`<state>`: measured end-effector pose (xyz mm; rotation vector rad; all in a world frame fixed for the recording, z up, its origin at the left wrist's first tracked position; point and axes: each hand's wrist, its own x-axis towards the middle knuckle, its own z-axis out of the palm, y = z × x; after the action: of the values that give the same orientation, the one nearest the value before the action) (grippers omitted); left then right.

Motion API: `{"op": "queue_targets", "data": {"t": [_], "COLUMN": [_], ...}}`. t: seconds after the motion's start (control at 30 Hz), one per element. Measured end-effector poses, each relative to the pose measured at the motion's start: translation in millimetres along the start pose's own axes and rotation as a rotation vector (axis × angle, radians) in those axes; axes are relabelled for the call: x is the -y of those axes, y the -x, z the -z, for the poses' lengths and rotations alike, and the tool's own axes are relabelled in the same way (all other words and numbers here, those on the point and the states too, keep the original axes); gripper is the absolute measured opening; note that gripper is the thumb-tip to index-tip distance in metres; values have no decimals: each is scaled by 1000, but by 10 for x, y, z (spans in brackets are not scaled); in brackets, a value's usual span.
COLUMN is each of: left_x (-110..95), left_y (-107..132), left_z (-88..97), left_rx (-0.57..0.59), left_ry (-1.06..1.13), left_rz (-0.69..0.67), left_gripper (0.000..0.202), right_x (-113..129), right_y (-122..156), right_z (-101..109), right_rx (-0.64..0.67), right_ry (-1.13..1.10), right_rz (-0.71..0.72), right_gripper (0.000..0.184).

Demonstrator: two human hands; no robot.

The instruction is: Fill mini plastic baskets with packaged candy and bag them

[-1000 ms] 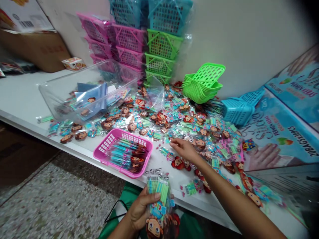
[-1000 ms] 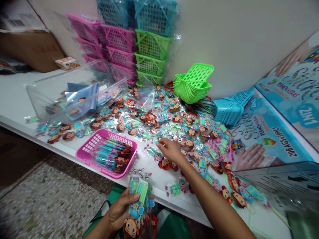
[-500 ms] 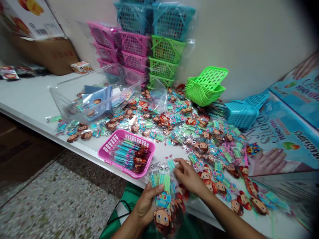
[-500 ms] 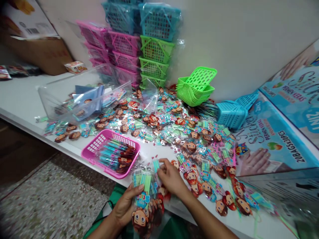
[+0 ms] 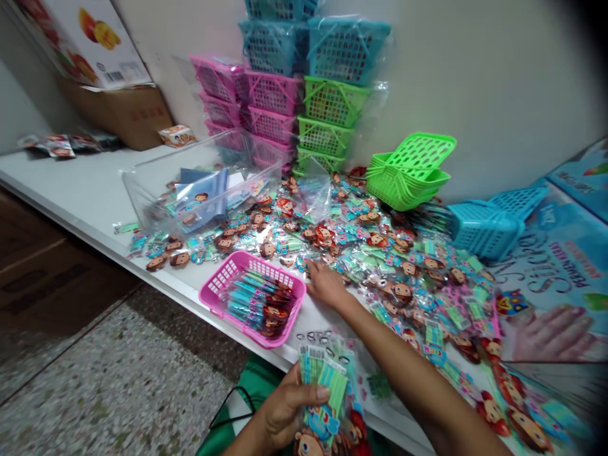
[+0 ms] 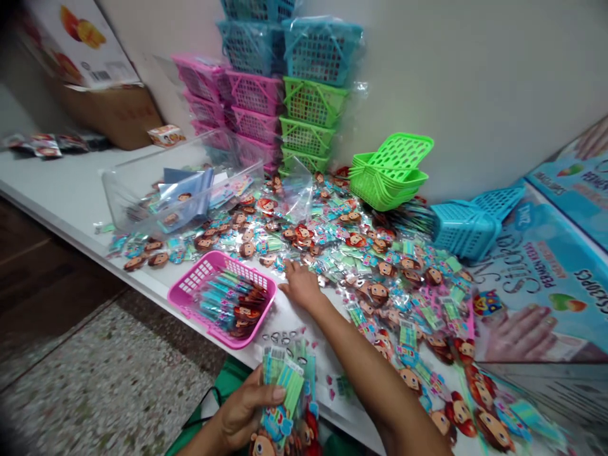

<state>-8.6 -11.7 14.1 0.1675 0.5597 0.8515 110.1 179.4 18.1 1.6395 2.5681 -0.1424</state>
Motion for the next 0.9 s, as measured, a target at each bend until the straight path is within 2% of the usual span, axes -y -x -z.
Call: {"op": "queue_targets", "data": {"t": [0.07, 0.13, 0.23, 0.33, 0.47, 0.57, 0.67, 0.77, 0.83, 0.9], "left_x": [7, 11, 10, 0, -38, -63, -52, -12, 7, 13], "left_y": [11, 14, 12, 15, 17, 14, 14, 2, -15, -29], "left_z": [16, 53, 109, 111, 32, -22, -33, 3, 48, 102], "left_rx": [-7, -28, -40, -18, 23, 6, -7, 16, 18, -6], "left_ry": [4, 4, 19, 49, 57, 41, 34, 81, 124, 138], "left_rz": [2, 9, 27, 40, 15, -30, -44, -5, -2, -21], "left_gripper": [44, 38, 28, 30, 24, 25, 30, 35, 40, 42], "right_x": [3, -74, -296, -526, -697, -697, -581, -389, -281, -215], "right_y": [-49, 75, 469, 921, 1379, 1596, 1750, 1801, 1713, 1490], "right_z": [-48, -53, 25, 123, 150, 186, 323, 469, 489, 421], "right_rx": [57, 86, 111, 121, 67, 23, 14, 4, 2, -30], "right_ry": [55, 89, 147, 216, 322, 300, 188, -42, -300, -562], "right_rz": [14, 26, 37, 95, 410, 623, 750, 790, 778, 695], "right_gripper": [37, 29, 28, 31, 33, 32, 30, 30, 30, 29]}}
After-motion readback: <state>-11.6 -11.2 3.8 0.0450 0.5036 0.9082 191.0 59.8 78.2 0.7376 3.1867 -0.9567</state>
